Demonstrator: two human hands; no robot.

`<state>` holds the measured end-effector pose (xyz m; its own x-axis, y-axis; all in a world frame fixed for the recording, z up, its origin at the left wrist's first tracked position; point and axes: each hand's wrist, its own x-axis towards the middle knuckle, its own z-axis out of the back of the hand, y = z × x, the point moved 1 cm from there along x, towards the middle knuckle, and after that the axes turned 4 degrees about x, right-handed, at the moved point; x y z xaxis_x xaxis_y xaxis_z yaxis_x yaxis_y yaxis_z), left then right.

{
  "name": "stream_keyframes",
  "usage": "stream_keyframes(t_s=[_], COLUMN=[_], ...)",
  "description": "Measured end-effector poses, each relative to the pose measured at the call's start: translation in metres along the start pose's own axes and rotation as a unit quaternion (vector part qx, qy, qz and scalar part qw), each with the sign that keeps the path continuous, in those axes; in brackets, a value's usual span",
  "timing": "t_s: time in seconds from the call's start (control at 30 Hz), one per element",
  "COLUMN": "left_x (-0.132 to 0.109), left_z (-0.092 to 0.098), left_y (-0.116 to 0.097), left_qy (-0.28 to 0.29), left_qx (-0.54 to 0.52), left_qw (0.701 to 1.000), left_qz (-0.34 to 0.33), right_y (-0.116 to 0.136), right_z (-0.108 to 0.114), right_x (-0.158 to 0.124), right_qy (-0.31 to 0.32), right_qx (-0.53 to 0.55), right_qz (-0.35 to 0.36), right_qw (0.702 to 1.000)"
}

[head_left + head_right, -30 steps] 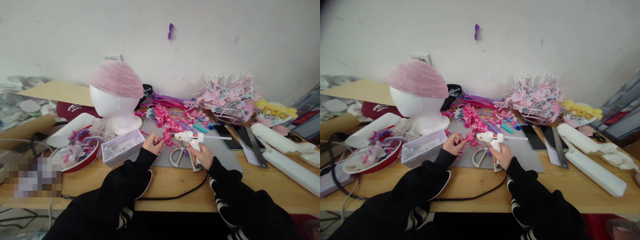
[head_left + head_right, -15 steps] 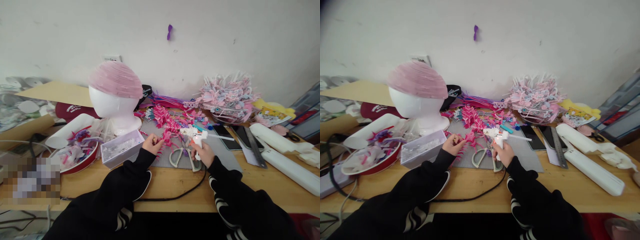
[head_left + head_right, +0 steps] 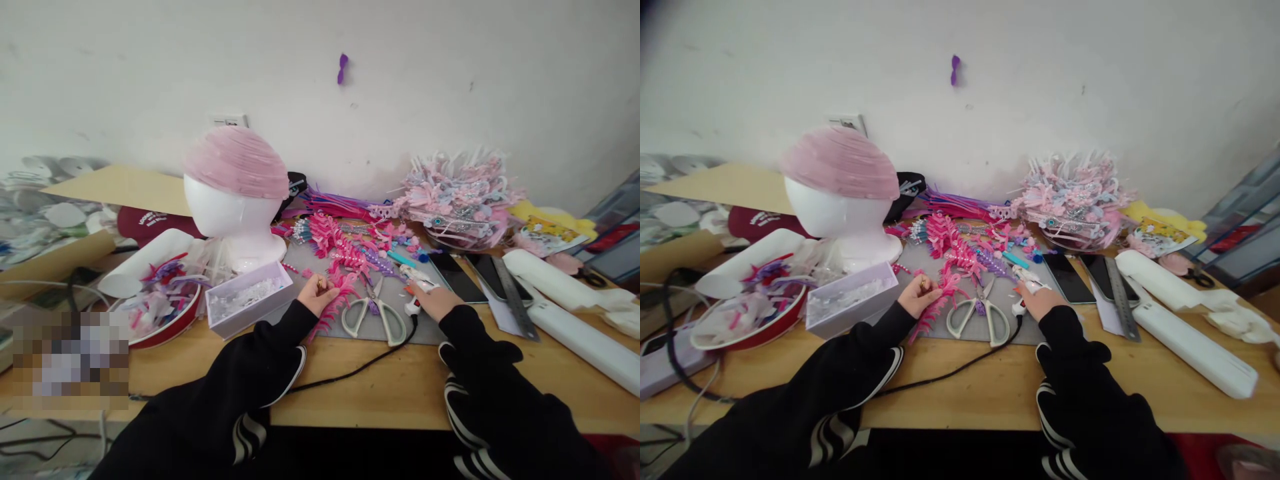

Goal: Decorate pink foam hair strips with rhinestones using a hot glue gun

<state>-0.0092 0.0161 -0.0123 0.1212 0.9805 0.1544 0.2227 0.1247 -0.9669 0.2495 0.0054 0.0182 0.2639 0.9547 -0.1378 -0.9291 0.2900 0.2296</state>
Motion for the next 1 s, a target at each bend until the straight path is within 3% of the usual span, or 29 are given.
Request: stream_keyframes(t_s=[0.07,0.13,0.23,0.3,0.37,0.5,0.6,0.83,1.0], left_x=[0.002,0.005,0.007,0.007,0.007,0.007,0.007,0.011,0.011], left_z=[0.002,0.003,0.004,0.004,0.002,0.002,0.003,0.014,0.015], left_y=[0.004,0.007,0.010,0.012,0.013,0.015,0.017,0.035,0.038], left_qy=[0.003,0.010,0.016,0.019,0.025,0.020,0.030,0.069,0.027], left_qx=[0.011,0.030,0.050,0.047,0.040,0.047,0.064,0.114,0.186], left_qw=[1.000,0.999,0.996,0.994,0.994,0.994,0.992,0.988,0.979], left_qz=[0.016,0.043,0.078,0.092,0.095,0.093,0.109,0.076,0.076], right_y=[0.014,0.038,0.084,0.113,0.133,0.150,0.150,0.151,0.152], right_z=[0.011,0.021,0.023,0.015,0.004,-0.009,-0.008,-0.006,-0.014], right_x=[-0.011,-0.023,-0.038,-0.044,-0.043,-0.035,-0.031,-0.031,-0.031], right_qy=[-0.043,-0.115,-0.201,-0.181,-0.143,-0.109,-0.084,-0.062,-0.062], right_qx=[-0.011,0.021,0.075,0.057,0.015,-0.030,-0.041,-0.052,-0.042], right_qz=[-0.015,0.058,0.317,0.466,0.533,0.543,0.537,0.512,0.495], right_qw=[0.999,0.991,0.924,0.864,0.834,0.832,0.838,0.855,0.866])
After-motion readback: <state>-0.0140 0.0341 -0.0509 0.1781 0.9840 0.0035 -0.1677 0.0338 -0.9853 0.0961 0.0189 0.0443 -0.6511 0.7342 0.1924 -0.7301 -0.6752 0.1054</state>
